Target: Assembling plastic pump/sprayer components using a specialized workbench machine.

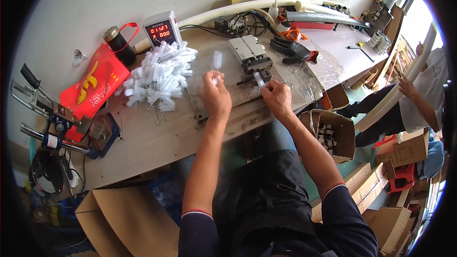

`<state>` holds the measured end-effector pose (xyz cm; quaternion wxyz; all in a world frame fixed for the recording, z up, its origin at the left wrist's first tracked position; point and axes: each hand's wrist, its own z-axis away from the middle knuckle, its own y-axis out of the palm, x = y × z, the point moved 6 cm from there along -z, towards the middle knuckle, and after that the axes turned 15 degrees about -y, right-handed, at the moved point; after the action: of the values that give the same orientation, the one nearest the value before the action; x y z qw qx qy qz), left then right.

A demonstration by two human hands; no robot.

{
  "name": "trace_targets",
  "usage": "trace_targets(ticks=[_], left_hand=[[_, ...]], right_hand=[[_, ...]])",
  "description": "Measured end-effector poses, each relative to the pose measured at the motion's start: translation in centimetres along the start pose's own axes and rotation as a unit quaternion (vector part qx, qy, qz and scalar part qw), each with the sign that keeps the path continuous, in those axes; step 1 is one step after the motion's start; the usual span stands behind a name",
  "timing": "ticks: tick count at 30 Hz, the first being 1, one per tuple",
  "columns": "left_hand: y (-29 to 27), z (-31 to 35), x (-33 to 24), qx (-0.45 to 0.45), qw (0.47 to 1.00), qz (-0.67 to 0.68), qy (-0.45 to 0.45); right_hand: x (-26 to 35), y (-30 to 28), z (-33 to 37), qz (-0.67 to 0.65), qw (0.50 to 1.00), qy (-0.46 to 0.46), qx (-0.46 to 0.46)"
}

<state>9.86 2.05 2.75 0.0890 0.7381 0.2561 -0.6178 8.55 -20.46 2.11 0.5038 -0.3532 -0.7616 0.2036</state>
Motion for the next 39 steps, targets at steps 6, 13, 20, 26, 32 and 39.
trace_targets(ticks=[6,13,20,26,32,39], left_hand=[[0.2,0.2,-0.2,-0.014,0.999,-0.018,0.04],[0.5,0.2,-0.2,-0.026,0.995,-0.06,0.076],[1.5,1.0,-0.9,0.069,0.987,-0.121,0.078],[3.8,2.5,-2.6,0.169,0.95,-0.196,0.175],[4.4,2.7,-2.8,0.165,0.934,-0.236,0.211],[3.9,2.9,-3.2,0.136,0.938,-0.199,0.249]], right_hand=[[-0.2,-0.2,-0.3,-0.018,1.0,0.009,-0.001],[-0.8,0.0,-0.6,-0.046,0.999,-0.006,-0.012],[-0.8,0.2,-0.8,-0.066,0.997,0.016,-0.032],[-0.8,0.0,0.0,-0.076,0.994,0.023,-0.071],[-0.8,-0.1,0.3,-0.141,0.984,-0.009,-0.104],[3.2,-2.7,1.9,-0.148,0.942,-0.204,-0.22]])
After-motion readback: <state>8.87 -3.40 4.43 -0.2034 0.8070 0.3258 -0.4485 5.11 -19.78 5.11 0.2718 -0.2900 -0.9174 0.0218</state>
